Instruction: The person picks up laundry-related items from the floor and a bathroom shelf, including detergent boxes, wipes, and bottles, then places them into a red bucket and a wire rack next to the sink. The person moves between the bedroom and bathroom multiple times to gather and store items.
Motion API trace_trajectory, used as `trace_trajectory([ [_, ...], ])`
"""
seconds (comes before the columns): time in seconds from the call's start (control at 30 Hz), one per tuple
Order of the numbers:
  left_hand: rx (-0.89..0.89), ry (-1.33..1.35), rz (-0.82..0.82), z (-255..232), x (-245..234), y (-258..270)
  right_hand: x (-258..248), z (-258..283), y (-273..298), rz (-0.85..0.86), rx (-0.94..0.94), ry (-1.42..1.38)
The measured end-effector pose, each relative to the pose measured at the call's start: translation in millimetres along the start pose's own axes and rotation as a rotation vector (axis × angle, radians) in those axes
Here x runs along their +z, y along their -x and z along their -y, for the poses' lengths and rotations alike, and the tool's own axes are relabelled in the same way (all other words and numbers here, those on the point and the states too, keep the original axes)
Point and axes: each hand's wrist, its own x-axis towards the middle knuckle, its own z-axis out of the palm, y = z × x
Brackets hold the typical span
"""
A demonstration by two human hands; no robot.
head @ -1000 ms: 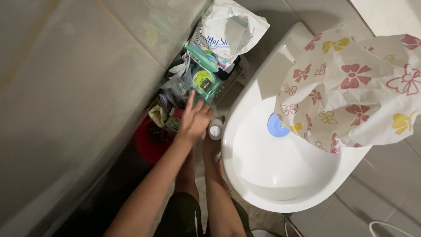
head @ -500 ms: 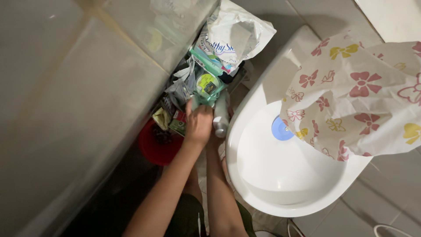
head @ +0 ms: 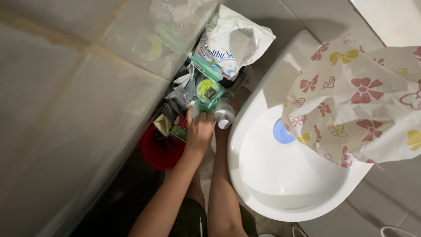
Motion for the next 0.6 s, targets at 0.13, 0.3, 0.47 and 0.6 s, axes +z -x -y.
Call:
trace_trajectory([
  [0.13,-0.006,0.022,0.004,-1,2,0,1,3,-6,-0.004,-0.002,-0.006],
  [0.3,0.037,0.019,0.005,0,4,4,9,8,-10,-0.014,-0.024,-0.011],
  [0.47,0.055,0.124,0.015,-1,0,4,21,18,-21,-0.047,-0.115,0.016],
  [0.6,0.061,0.164,-0.019,-1,-4,-1,30,25,-26,-0.053,-0.188,0.041],
])
